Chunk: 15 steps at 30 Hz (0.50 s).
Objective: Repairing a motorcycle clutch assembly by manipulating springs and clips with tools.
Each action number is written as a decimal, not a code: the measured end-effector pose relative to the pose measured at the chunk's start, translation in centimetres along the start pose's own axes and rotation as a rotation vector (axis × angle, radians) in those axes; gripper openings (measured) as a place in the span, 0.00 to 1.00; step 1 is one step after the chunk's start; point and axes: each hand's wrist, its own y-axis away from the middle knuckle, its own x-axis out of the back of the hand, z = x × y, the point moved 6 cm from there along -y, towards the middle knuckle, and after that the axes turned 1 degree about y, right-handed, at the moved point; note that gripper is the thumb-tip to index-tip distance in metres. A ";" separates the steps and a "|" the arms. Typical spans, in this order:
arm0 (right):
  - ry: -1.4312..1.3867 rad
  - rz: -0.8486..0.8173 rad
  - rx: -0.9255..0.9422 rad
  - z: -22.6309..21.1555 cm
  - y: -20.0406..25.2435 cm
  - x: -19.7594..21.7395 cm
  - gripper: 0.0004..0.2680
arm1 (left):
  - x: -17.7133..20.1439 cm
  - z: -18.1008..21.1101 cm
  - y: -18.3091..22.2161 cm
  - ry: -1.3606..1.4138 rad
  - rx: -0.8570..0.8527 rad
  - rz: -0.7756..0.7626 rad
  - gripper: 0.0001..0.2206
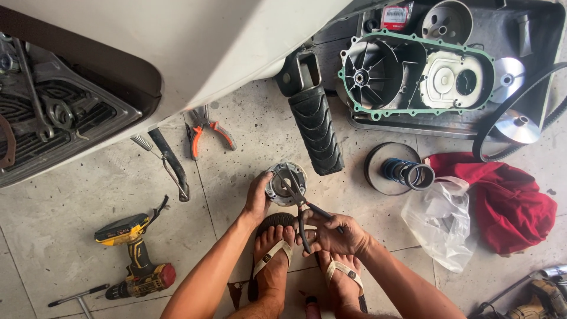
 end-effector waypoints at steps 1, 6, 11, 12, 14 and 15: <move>-0.007 0.011 0.014 0.2 0.0 0.3 0.23 | -0.2 0.0 0.4 0.056 -0.002 -0.001 0.10; -0.090 -0.028 0.002 -0.3 0.4 -3.1 0.18 | 0.3 -1.6 0.0 0.097 0.071 -0.134 0.14; -0.113 -0.023 -0.004 0.7 1.0 -4.1 0.21 | -0.9 -0.2 1.1 0.185 -0.059 -0.111 0.17; -0.113 -0.023 -0.003 0.5 0.8 -4.3 0.21 | -0.7 0.0 1.0 0.184 -0.059 -0.112 0.17; -0.109 -0.005 -0.022 0.3 0.9 -4.8 0.23 | -0.6 0.3 0.9 0.069 -0.090 -0.092 0.17; -0.108 -0.004 -0.025 0.2 0.8 -5.0 0.23 | -0.6 0.1 0.9 0.072 -0.090 -0.090 0.17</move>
